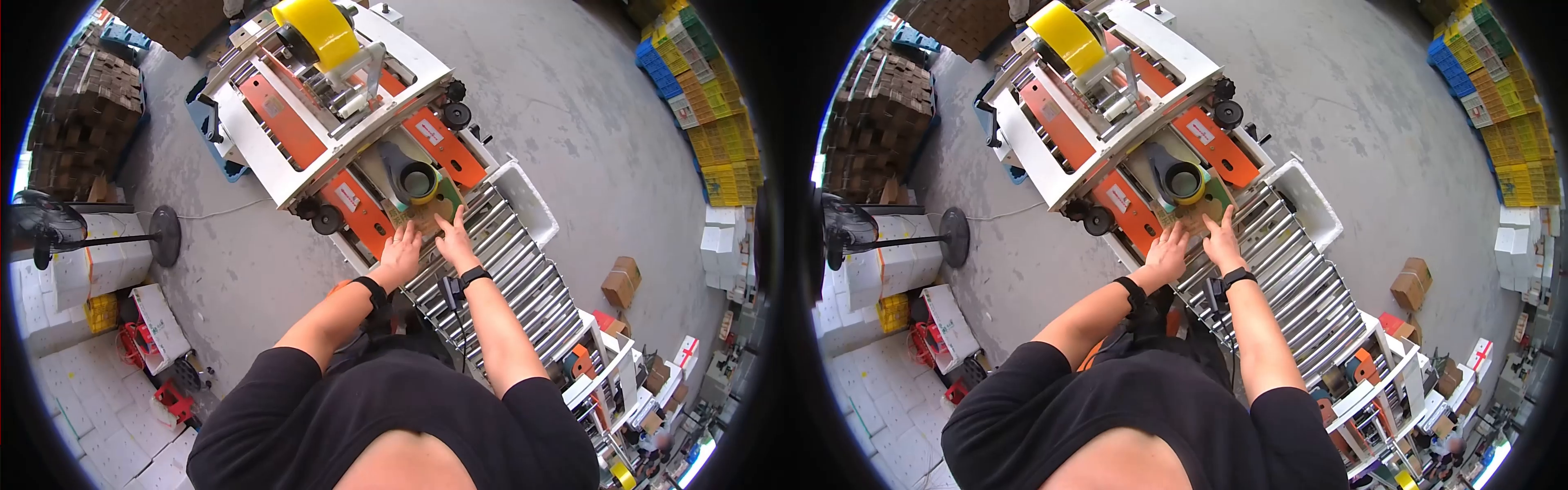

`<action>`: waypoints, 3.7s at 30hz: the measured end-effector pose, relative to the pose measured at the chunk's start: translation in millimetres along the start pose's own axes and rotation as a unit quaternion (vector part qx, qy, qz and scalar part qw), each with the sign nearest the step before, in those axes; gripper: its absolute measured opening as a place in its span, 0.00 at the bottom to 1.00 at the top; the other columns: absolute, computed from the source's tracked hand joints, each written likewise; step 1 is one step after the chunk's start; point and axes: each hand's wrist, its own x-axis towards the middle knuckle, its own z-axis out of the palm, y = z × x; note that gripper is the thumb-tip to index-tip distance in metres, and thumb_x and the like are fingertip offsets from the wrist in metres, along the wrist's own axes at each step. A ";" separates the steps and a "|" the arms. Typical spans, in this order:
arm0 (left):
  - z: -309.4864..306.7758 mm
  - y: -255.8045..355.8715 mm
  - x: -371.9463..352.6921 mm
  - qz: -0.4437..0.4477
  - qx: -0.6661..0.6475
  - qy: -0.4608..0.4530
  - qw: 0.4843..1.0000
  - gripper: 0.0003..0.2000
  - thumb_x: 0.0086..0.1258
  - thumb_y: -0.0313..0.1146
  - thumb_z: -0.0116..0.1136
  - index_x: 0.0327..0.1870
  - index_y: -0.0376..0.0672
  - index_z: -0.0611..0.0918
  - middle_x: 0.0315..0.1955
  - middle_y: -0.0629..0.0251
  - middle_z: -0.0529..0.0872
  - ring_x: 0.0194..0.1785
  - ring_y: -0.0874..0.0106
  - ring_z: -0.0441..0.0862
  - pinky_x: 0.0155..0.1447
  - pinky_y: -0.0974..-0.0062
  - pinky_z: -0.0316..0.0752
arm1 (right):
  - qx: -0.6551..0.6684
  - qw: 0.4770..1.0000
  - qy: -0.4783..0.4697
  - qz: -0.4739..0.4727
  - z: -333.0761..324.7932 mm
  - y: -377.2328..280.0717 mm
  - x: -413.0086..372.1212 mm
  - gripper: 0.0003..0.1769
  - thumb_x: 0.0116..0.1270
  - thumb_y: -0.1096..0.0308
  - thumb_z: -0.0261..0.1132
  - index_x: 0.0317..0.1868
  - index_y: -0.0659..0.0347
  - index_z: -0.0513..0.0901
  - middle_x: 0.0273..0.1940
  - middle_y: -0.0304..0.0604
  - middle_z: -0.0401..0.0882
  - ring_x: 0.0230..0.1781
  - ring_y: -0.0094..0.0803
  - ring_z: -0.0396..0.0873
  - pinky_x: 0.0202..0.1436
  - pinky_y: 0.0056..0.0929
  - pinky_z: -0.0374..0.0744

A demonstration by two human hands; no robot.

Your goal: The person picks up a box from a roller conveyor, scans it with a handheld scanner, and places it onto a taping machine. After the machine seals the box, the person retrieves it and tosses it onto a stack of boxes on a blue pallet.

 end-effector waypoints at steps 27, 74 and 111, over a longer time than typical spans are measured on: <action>107.1 -43.2 -86.3 -0.185 -0.180 -0.078 0.963 0.16 0.49 0.38 0.55 0.39 0.43 0.83 0.37 0.54 0.83 0.43 0.58 0.79 0.48 0.66 0.73 | 0.007 0.966 0.026 0.257 67.7 358.0 -307.2 0.21 0.47 0.67 0.66 0.43 0.66 0.78 0.34 0.47 0.81 0.33 0.36 0.79 0.41 0.32 0.75; 108.5 -158.8 -234.8 -0.358 -0.125 -0.254 0.890 0.14 0.54 0.33 0.57 0.43 0.44 0.83 0.42 0.55 0.82 0.48 0.61 0.79 0.51 0.68 0.73 | 0.064 0.962 -0.187 0.188 82.4 152.3 -121.2 0.21 0.52 0.74 0.63 0.49 0.68 0.75 0.33 0.49 0.80 0.34 0.33 0.80 0.38 0.27 0.77; 42.1 -360.5 -169.5 -0.351 -0.312 -0.308 0.827 0.19 0.54 0.40 0.54 0.47 0.44 0.81 0.50 0.56 0.78 0.54 0.61 0.75 0.56 0.63 0.70 | 0.093 0.936 -0.159 0.300 112.7 18.6 -122.9 0.22 0.55 0.71 0.62 0.50 0.71 0.74 0.34 0.46 0.80 0.31 0.26 0.78 0.36 0.23 0.76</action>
